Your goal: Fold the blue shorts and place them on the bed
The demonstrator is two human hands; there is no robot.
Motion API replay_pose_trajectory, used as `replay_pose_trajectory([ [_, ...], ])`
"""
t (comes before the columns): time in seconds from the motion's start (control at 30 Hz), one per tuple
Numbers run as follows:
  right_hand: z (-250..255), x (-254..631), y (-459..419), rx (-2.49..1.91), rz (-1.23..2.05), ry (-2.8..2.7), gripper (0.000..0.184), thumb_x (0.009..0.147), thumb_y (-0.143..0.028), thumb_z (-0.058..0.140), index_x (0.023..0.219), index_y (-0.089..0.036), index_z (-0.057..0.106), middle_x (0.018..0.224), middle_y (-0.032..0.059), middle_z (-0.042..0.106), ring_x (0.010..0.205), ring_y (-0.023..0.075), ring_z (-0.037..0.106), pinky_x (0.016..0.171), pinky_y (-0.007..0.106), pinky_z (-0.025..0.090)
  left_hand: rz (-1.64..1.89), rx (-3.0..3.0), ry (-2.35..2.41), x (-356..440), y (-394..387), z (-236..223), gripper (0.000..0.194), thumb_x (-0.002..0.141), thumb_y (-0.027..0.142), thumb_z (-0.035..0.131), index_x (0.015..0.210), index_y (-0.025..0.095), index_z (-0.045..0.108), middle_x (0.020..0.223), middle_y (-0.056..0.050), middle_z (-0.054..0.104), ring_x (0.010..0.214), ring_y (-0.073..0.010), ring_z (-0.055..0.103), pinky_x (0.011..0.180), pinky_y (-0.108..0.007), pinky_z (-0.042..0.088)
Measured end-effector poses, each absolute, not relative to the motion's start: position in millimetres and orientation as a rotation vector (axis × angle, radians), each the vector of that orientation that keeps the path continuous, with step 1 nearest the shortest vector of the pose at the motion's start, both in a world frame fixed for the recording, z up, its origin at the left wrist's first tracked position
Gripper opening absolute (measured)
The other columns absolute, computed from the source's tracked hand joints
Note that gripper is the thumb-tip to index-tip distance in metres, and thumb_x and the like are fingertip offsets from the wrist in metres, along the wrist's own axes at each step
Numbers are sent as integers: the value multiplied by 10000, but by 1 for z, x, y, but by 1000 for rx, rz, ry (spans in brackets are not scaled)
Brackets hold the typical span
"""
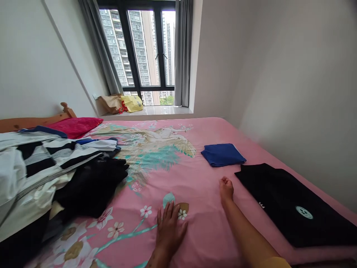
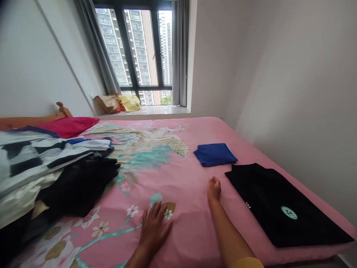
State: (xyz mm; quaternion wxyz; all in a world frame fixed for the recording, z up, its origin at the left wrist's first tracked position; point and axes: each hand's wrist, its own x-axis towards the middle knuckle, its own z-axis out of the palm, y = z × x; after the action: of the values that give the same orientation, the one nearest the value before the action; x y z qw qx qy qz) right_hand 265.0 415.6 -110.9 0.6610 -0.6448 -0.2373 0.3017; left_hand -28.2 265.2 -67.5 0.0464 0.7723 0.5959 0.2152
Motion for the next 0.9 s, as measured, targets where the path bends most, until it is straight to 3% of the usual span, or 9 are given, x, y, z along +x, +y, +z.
replay_pose_trajectory([
  [0.1,-107,232,380,-1538,705,-727,533,645,-288,535,1158,-150,490,1158,95,544,1103,214,517,985,331,392,691,2216,1787,-25,256,-58,531,795,445,536,1295,277,484,1440,-74,402,1351,-284,289,1116,-552,84],
  [0.2,-102,192,347,-1592,732,-981,539,615,-296,565,1136,-159,545,1254,115,514,1229,260,414,1083,396,255,719,2129,1748,-25,249,-53,603,745,498,581,1293,266,486,1447,-93,386,1359,-305,264,1120,-562,43],
  [0.33,-99,137,308,-1913,395,-1517,536,744,-440,457,1205,-175,532,1378,113,435,1324,296,278,1093,545,91,800,2043,1727,-28,242,-53,593,742,483,585,1281,255,492,1440,-100,392,1364,-299,250,1124,-559,-8],
  [0.43,-100,109,288,-2038,200,-1746,560,822,-482,302,1274,-203,479,1411,77,412,1329,265,281,1069,579,120,902,1953,1715,-28,239,-57,461,810,324,499,1265,251,505,1389,-85,460,1341,-249,306,1141,-525,10],
  [0.53,-102,100,280,-2045,128,-1875,558,830,-481,241,1264,-231,488,1400,56,432,1309,241,327,1061,569,154,1016,1839,1690,-26,236,-62,396,789,226,493,1176,249,573,1273,-76,566,1259,-225,422,1153,-494,71],
  [0.63,-105,104,281,-2011,64,-1925,564,823,-487,212,1215,-233,528,1361,61,479,1277,237,373,1045,535,222,1222,1704,1657,-38,233,-62,325,765,169,490,1061,214,617,1152,-92,626,1138,-203,523,1109,-448,269],
  [0.7,-107,107,283,-1985,26,-1927,571,823,-495,196,1197,-235,541,1339,68,500,1258,244,398,1029,525,257,1361,1712,1676,-70,234,-51,319,789,171,463,1075,192,600,1194,-109,592,1169,-201,497,1052,-417,359],
  [0.8,-110,109,284,-1949,-12,-1926,543,819,-478,220,1167,-240,561,1315,88,519,1236,259,425,1003,516,298,1456,1909,1917,-159,241,-14,365,833,233,454,1188,193,530,1330,-108,480,1307,-228,345,1072,-437,307],
  [0.9,-108,107,285,-1910,20,-1927,483,802,-437,285,1118,-246,597,1283,112,538,1220,286,441,977,530,318,1447,1826,2489,-271,249,42,418,822,228,465,1230,140,485,1389,-143,398,1334,-266,287,1079,-462,248],
])
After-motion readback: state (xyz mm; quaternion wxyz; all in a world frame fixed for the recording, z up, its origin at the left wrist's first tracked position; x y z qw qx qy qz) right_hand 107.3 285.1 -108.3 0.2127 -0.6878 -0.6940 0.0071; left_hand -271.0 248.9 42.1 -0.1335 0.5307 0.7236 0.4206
